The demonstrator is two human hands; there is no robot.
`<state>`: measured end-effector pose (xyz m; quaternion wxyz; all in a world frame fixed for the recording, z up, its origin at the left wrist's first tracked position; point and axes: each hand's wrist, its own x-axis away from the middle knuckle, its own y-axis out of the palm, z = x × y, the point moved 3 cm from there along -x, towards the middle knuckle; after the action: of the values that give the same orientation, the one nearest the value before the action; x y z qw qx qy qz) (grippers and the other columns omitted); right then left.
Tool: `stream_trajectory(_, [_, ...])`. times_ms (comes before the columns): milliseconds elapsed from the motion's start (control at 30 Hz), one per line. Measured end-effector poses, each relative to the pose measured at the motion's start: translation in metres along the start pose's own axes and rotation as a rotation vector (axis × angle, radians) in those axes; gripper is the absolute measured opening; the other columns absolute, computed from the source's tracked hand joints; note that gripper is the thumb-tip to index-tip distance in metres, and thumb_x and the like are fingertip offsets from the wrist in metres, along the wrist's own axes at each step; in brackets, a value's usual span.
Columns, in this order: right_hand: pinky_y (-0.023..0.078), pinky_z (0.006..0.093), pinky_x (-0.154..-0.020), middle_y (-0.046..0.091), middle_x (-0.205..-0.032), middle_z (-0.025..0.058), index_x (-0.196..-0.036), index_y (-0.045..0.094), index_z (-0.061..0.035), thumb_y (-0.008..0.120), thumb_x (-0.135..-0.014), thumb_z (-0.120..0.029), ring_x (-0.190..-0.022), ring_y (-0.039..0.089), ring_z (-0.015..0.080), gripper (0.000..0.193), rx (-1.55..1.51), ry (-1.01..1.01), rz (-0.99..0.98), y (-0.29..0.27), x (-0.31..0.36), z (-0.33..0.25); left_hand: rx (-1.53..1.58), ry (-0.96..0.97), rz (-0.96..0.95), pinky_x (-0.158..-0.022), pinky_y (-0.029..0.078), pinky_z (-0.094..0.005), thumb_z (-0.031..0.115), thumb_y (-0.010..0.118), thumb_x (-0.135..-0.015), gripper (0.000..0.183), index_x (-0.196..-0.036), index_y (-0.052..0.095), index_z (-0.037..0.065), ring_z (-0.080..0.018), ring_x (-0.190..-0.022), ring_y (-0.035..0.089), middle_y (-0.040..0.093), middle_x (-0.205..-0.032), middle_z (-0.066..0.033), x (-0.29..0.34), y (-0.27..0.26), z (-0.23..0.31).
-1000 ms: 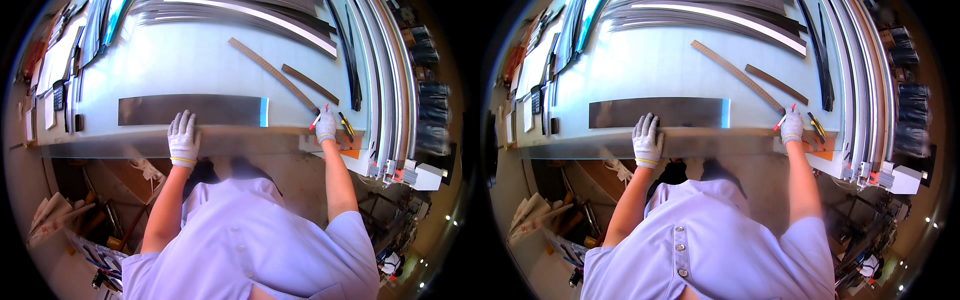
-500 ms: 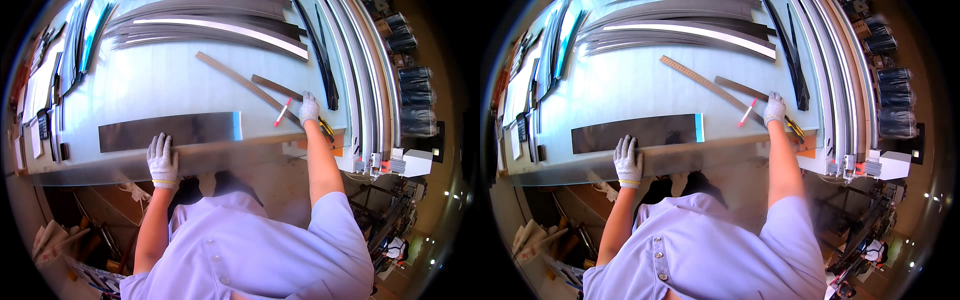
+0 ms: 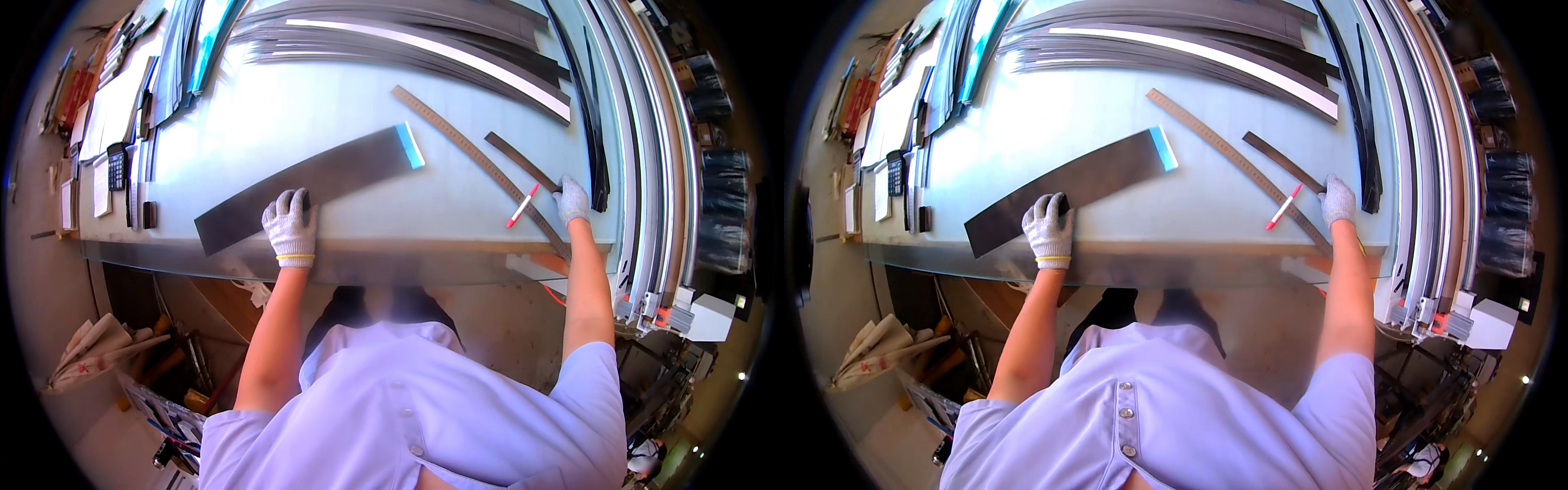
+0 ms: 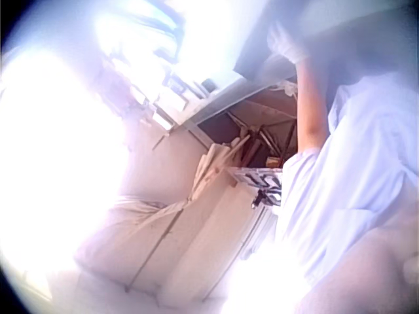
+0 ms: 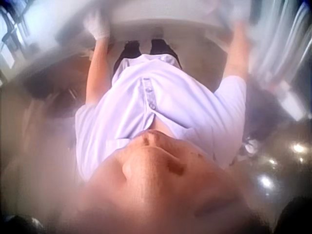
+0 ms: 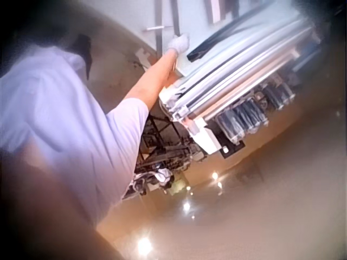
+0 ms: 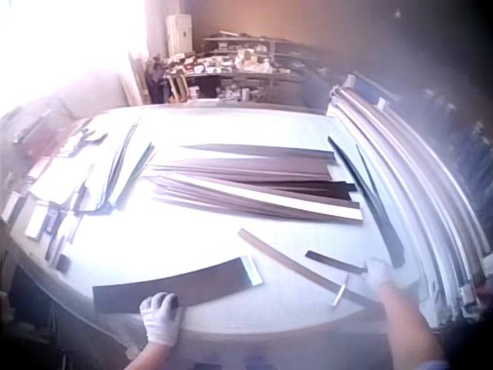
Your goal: The person measures metal strips using a ruler and a marking pen, then cuts the strips into smaller pieces using a utility knife on a workbench.
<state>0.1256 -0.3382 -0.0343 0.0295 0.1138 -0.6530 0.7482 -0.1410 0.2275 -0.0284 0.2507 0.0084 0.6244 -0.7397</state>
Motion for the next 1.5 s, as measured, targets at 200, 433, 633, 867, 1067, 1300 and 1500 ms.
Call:
stream_trajectory(200, [0.053, 0.0461, -0.093, 0.07, -0.11, 0.017, -0.109, 0.07, -0.0068, 0.074, -0.085, -0.011, -0.105, 0.066, 0.038, 0.025, -0.043, -0.076, 0.136, 0.015, 0.011, 0.004, 0.023, -0.021, 0.035, -0.099, 0.044, -0.0492, 0.028, 0.079, -0.081, 0.041, -0.119, 0.068, 0.016, -0.0348, -0.109, 0.058, 0.063, -0.119, -0.009, -0.007, 0.004, -0.002])
stream_trajectory(433, [0.053, 0.0453, -0.095, 0.07, -0.112, 0.0177, -0.111, 0.071, -0.0075, 0.069, -0.089, -0.015, -0.108, 0.065, 0.0383, 0.023, -0.044, -0.003, 0.114, 0.016, 0.011, 0.002, 0.053, -0.02, 0.036, -0.099, 0.043, -0.0489, 0.027, 0.079, -0.081, 0.041, -0.118, 0.067, 0.016, -0.0341, -0.109, 0.057, 0.062, -0.118, -0.0088, -0.007, 0.006, -0.005])
stream_trajectory(633, [0.053, 0.0457, -0.089, 0.071, -0.104, 0.0202, -0.108, 0.072, -0.0057, 0.064, -0.096, -0.021, -0.102, 0.066, 0.0419, 0.021, -0.324, 0.073, 0.394, -0.024, 0.027, -0.031, 0.059, -0.018, 0.008, -0.097, 0.044, -0.0484, 0.029, 0.079, -0.082, 0.042, -0.12, 0.067, 0.016, -0.0353, -0.109, 0.058, 0.062, -0.119, -0.0098, -0.006, 0.004, -0.006])
stream_trajectory(867, [0.054, 0.044, -0.084, 0.073, -0.103, 0.0202, -0.11, 0.069, 0.0044, 0.061, -0.103, -0.031, -0.094, 0.07, 0.0298, 0.037, -1.074, 0.173, 0.074, 0.01, 0.11, -0.184, 0.115, 0.037, -0.076, -0.093, 0.045, -0.0474, 0.03, 0.077, -0.084, 0.04, -0.12, 0.067, 0.014, -0.0337, -0.105, 0.06, 0.063, -0.116, -0.0119, -0.007, 0.0, 0.01])
stream_trajectory(1067, [0.05, 0.0433, -0.101, 0.069, -0.12, 0.0263, -0.127, 0.065, 0.0014, 0.052, -0.104, -0.019, -0.114, 0.066, 0.0403, 0.033, -1.246, -0.046, -0.108, -0.012, 0.171, -0.355, 0.193, 0.088, 0.004, -0.093, 0.046, -0.0463, 0.019, 0.072, -0.087, 0.024, -0.109, 0.069, 0.012, -0.0326, -0.109, 0.061, 0.065, -0.116, -0.0092, -0.045, 0.002, 0.017])
stream_trajectory(1300, [0.05, 0.0486, -0.091, 0.063, -0.107, 0.0186, -0.129, 0.063, -0.003, 0.066, -0.089, -0.011, -0.099, 0.061, 0.0406, 0.04, -0.886, -0.307, 0.222, -0.027, 0.163, -0.416, 0.213, 0.049, -0.001, -0.098, 0.045, -0.0488, 0.013, 0.071, -0.086, 0.02, -0.104, 0.065, 0.007, -0.0357, -0.115, 0.059, 0.065, -0.121, -0.0123, -0.059, 0.032, 0.015])
stream_trajectory(1500, [0.047, 0.0457, -0.077, 0.058, -0.092, 0.0102, -0.129, 0.066, -0.0041, 0.068, -0.083, -0.011, -0.084, 0.056, 0.0314, 0.046, -0.631, -0.513, 0.281, -0.017, 0.167, -0.381, 0.164, 0.048, -0.05, -0.1, 0.044, -0.049, 0.023, 0.076, -0.084, 0.047, -0.127, 0.062, 0.01, -0.0355, -0.125, 0.055, 0.061, -0.132, -0.0108, -0.06, 0.034, 0.018])
